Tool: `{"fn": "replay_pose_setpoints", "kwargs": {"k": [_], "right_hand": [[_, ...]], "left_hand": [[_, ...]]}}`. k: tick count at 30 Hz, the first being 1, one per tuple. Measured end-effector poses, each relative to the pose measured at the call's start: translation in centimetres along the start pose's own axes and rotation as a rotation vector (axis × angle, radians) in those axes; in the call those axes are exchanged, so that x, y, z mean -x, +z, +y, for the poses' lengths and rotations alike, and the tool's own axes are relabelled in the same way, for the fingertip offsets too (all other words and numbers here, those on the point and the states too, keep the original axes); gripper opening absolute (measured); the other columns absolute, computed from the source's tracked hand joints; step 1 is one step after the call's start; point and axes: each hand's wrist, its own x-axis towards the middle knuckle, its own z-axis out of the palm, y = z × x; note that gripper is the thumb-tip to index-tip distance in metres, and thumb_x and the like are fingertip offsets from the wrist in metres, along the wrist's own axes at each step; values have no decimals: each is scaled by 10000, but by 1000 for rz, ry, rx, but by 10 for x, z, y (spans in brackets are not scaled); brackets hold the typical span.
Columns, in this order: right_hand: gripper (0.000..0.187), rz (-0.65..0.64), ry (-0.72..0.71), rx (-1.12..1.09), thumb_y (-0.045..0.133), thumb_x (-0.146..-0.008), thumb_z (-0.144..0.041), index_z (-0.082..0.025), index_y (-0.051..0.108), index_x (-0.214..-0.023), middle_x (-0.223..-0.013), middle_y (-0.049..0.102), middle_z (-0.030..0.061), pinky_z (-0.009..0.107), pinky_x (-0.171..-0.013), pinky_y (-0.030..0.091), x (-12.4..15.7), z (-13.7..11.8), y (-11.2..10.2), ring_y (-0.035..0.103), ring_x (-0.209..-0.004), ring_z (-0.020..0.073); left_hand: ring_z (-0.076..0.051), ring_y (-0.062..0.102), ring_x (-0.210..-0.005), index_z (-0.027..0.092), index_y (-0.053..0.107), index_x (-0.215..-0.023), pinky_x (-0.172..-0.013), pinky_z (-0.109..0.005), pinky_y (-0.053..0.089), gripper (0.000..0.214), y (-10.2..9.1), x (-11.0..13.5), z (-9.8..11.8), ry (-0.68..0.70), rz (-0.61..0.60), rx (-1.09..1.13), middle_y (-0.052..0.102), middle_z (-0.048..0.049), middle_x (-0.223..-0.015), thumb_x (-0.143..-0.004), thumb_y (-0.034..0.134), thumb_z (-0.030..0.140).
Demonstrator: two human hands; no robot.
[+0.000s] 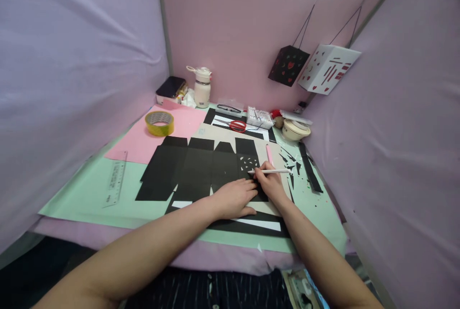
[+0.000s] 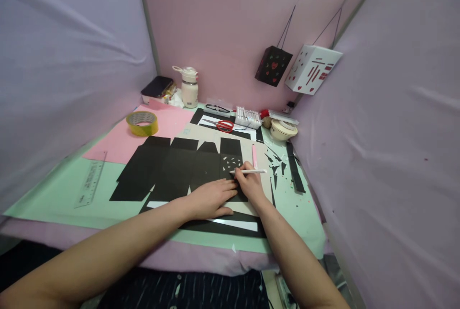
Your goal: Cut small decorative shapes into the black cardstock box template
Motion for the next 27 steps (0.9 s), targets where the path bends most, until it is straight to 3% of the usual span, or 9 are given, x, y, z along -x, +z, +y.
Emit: {"fn": "replay_pose_setpoints", "kwargs": {"k": [16, 27], "right_hand": [[213, 51, -2, 11, 503, -791, -257, -229, 387, -614, -549, 429, -56, 290, -576, 345, -1, 0, 0, 443, -552, 142], [207, 16, -3, -38, 520, -817, -291, -217, 453, -635, -593, 521, -37, 288, -628, 391, 2, 0, -2, 519, -612, 149]], "left_hand": [[-255, 425, -1290, 118, 553, -1207, -1089, -372, 298, 480, -2, 0, 1, -20, -26, 13, 515, -140, -1345, -861, 569, 450], [-258, 422, -1293, 120, 558, -1196, -1098, -365, 285, 477, 1, 0, -1, -10, -19, -2, 518, -138, -1342, -857, 576, 455]]}}
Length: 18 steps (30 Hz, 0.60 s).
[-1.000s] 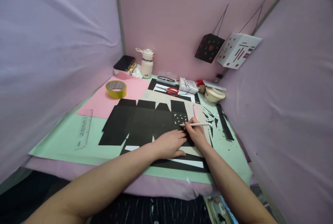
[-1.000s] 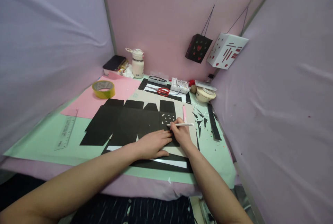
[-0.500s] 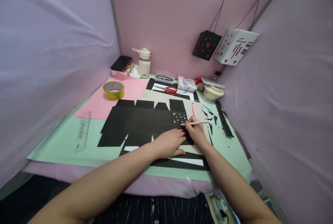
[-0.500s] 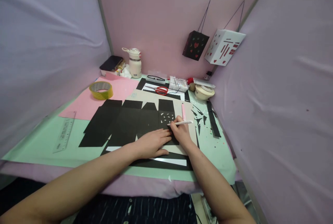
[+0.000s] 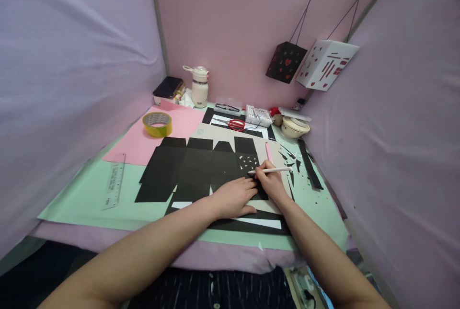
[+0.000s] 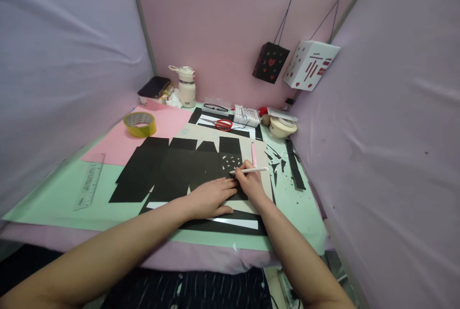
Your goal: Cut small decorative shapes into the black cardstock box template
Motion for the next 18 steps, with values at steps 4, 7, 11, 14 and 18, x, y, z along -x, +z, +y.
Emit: {"fn": "replay_pose_setpoints", "kwargs": {"k": [4, 7, 11, 14, 18], "right_hand": [[212, -23, 0, -1, 530, -823, -296, -216, 456, -641, -596, 533, -36, 284, -621, 395, 0, 1, 1, 520, -608, 146], [214, -27, 0, 4, 530, -827, -297, -216, 457, -643, -593, 533, -36, 283, -617, 394, -1, 1, 1, 517, -602, 145], [218, -25, 2, 21, 530, -828, -305, -214, 459, -642, -603, 532, -34, 279, -606, 383, 0, 1, 1, 509, -604, 143], [226, -33, 0, 28, 532, -829, -312, -213, 454, -642, -605, 519, -37, 275, -593, 370, 0, 1, 1, 491, -598, 139], [225, -34, 6, 26, 533, -829, -313, -213, 447, -647, -602, 503, -40, 274, -583, 359, 0, 3, 2, 473, -586, 135]], "left_hand": [[-258, 416, -1299, 123, 556, -1195, -1100, -368, 286, 474, 1, 0, -1, 3, 16, 7, 518, -142, -1342, -852, 583, 450], [-255, 409, -1304, 120, 556, -1193, -1104, -363, 283, 472, 0, 0, -1, 9, 23, 8, 520, -143, -1338, -851, 588, 443], [-256, 413, -1300, 111, 558, -1189, -1107, -358, 281, 475, 0, -1, 0, 13, 16, 2, 521, -148, -1335, -849, 589, 442], [-254, 415, -1300, 122, 557, -1186, -1104, -361, 286, 467, 0, -1, 0, 11, 17, 6, 526, -144, -1331, -846, 595, 439], [-257, 414, -1301, 130, 557, -1184, -1096, -368, 300, 458, -2, -1, 1, 12, 25, 18, 522, -145, -1335, -844, 601, 433]]}}
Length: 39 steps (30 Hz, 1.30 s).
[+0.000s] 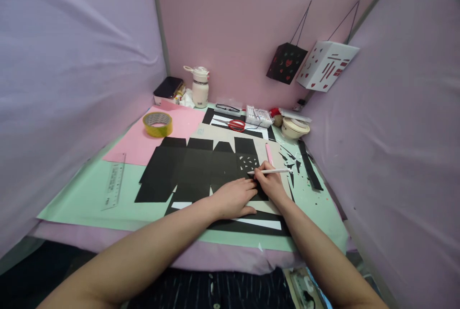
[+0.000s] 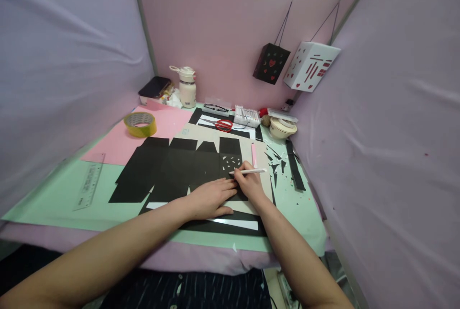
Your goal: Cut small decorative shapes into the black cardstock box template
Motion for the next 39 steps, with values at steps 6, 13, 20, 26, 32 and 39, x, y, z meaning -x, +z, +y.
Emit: {"fn": "replay_pose_setpoints", "kwargs": {"k": [6, 13, 20, 26, 32, 39], "right_hand": [[221, -2, -3, 7, 527, -828, -298, -213, 435, -646, -598, 488, -42, 277, -582, 359, 0, 0, 0, 472, -588, 137], [220, 51, -6, 16, 527, -807, -256, -216, 408, -627, -562, 442, -59, 270, -575, 352, 0, -3, -1, 450, -565, 129], [209, 60, -11, 14, 517, -801, -241, -215, 420, -618, -565, 460, -59, 274, -578, 349, -1, -2, 0, 448, -557, 128], [206, 110, -28, -5, 520, -809, -250, -214, 438, -623, -584, 469, -51, 276, -603, 369, 1, -5, -3, 461, -584, 133], [127, 326, -63, -51, 492, -861, -324, -214, 522, -805, -729, 552, -8, 299, -691, 425, 3, -13, -12, 527, -700, 160], [204, 212, -149, 16, 492, -879, -322, -219, 604, -1016, -835, 652, 41, 339, -725, 483, 4, -9, -9, 608, -733, 186]], "left_hand": [[-261, 407, -1306, 106, 561, -1192, -1101, -369, 294, 478, -2, 0, 1, -6, -12, 4, 518, -151, -1338, -846, 599, 434], [-264, 425, -1291, 108, 560, -1201, -1095, -378, 297, 485, -1, 0, 1, -16, -32, -7, 525, -146, -1333, -855, 583, 446], [-258, 438, -1279, 125, 569, -1184, -1085, -360, 302, 472, 0, 0, 0, -20, -27, -23, 528, -134, -1332, -853, 580, 461], [-264, 444, -1273, 107, 575, -1162, -1085, -365, 308, 465, 0, 0, 0, -12, -19, -31, 529, -155, -1324, -848, 589, 450], [-271, 455, -1266, 114, 544, -1215, -1085, -379, 307, 516, 3, 2, -1, -33, -16, -15, 515, -158, -1340, -848, 580, 476], [-245, 505, -1200, 142, 585, -1138, -1016, -353, 378, 425, -10, 0, 4, -190, 121, 171, 591, -119, -1239, -887, 521, 478]]}}
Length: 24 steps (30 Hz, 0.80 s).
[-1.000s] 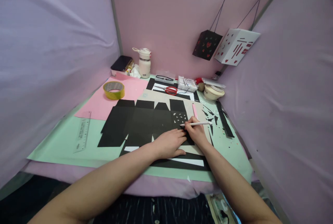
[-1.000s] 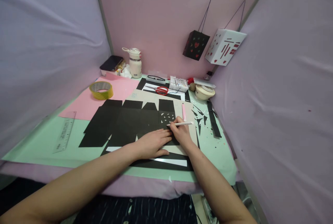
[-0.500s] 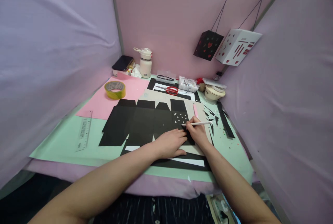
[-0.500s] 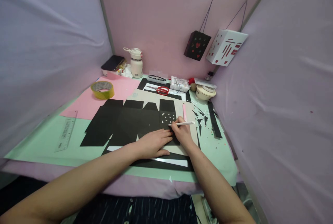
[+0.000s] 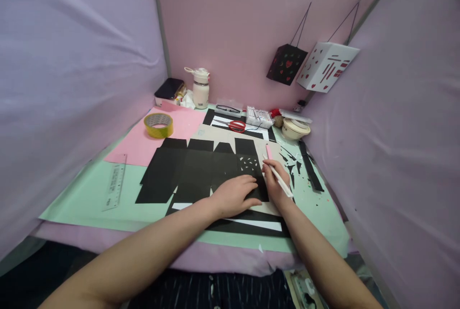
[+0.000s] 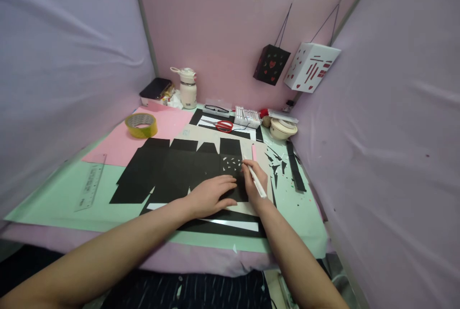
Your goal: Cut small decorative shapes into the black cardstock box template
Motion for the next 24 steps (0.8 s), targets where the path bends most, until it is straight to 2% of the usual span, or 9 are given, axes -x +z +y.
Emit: {"fn": "replay_pose_setpoints", "kwargs": {"k": [3, 6, 9, 11, 13, 16, 18, 20, 24], "right_hand": [[354, -94, -124, 5, 445, -897, -259, -249, 533, -1240, -1106, 653, 77, 371, -822, 491, 4, -3, 7, 617, -976, 216], [465, -233, -284, 40, 389, -907, -204, -280, 437, -1363, -1297, 563, 68, 399, -951, 446, 5, -14, 13, 535, -1168, 216], [515, -329, -298, 89, 368, -910, -199, -291, 358, -1417, -1294, 567, 57, 383, -958, 439, -6, -18, 9, 551, -1146, 206], [526, -266, -185, 152, 382, -910, -234, -285, 323, -1431, -1167, 636, 61, 372, -881, 468, -25, -11, -1, 614, -1016, 211], [504, -161, -21, 312, 446, -888, -302, -222, 387, -1382, -977, 680, 84, 387, -782, 472, -50, 6, -12, 642, -843, 241], [551, -171, 196, 559, 575, -801, -449, -119, 495, -1236, -771, 659, 117, 393, -681, 445, -82, 36, -21, 624, -742, 299], [519, -207, 232, 635, 643, -737, -469, -126, 548, -1114, -717, 638, 113, 368, -632, 423, -93, 50, -19, 604, -680, 293], [383, -224, 210, 636, 641, -741, -385, -152, 573, -1036, -665, 618, 87, 346, -620, 403, -95, 57, -13, 583, -630, 263], [281, -156, 160, 449, 557, -765, -278, -199, 608, -1030, -660, 612, 48, 337, -638, 399, -89, 50, -13, 572, -625, 231]], "left_hand": [[-206, 619, -887, 173, 604, -946, -792, -316, 469, 309, -6, -1, 3, -182, 65, 161, 668, -55, -942, -906, 485, 455], [-160, 595, -664, 185, 525, -859, -625, -268, 444, 247, -9, -1, 3, -334, 94, 395, 627, 3, -731, -913, 459, 417], [-139, 580, -611, 199, 462, -841, -610, -249, 424, 152, -10, -1, 2, -389, 128, 519, 589, 39, -645, -923, 415, 318], [-138, 574, -606, 205, 443, -811, -611, -249, 416, 165, -11, 0, 3, -390, 134, 478, 572, 44, -620, -932, 382, 299], [-148, 572, -613, 207, 445, -815, -602, -252, 409, 177, -12, 1, 3, -363, 106, 360, 567, 36, -632, -939, 373, 309], [-179, 582, -699, 204, 481, -856, -632, -273, 423, 158, -10, 3, 4, -212, 18, 81, 589, -3, -734, -934, 394, 310], [-196, 587, -792, 198, 505, -873, -702, -296, 441, 172, -7, 3, 3, -76, -29, -54, 603, -30, -819, -942, 385, 299], [-199, 587, -873, 193, 521, -894, -782, -314, 450, 188, -5, 2, 2, 13, -54, -91, 613, -46, -884, -955, 369, 286], [-198, 592, -978, 188, 544, -950, -901, -338, 440, 165, -1, 2, -2, 87, -90, -54, 627, -61, -1000, -952, 395, 258]]}}
